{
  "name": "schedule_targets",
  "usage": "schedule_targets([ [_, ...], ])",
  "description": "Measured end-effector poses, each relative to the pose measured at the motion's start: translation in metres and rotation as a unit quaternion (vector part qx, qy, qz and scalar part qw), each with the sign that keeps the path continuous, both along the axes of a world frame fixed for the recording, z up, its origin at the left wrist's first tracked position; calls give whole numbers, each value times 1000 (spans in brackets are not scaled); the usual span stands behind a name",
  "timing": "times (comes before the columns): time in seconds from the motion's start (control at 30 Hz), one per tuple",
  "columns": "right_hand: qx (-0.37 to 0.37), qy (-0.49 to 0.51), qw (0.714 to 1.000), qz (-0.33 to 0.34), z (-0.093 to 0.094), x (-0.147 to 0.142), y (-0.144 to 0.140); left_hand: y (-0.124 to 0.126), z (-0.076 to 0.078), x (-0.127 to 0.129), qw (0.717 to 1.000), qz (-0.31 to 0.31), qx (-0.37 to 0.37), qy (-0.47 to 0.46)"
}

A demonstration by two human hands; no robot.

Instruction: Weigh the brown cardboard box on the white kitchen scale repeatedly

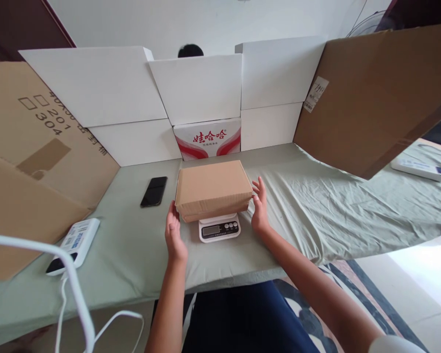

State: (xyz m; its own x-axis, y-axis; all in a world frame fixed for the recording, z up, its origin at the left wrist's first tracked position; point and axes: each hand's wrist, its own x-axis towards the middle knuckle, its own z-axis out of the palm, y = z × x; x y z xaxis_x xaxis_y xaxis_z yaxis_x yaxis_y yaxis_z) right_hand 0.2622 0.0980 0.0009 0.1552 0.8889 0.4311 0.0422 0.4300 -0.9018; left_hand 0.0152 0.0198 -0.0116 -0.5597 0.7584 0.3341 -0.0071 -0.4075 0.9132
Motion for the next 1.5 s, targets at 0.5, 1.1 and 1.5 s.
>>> schedule_targets([
  [0.5,-61,33,997,16,2,-3,5,0,2,2,1000,1,-5,2],
  [1.1,-36,13,998,41,4,-2,6,2,-3,1,1000,8,-7,-6],
  [1.5,-32,28,998,50,6,-3,7,2,-6,0,1000,3,-27,-1],
])
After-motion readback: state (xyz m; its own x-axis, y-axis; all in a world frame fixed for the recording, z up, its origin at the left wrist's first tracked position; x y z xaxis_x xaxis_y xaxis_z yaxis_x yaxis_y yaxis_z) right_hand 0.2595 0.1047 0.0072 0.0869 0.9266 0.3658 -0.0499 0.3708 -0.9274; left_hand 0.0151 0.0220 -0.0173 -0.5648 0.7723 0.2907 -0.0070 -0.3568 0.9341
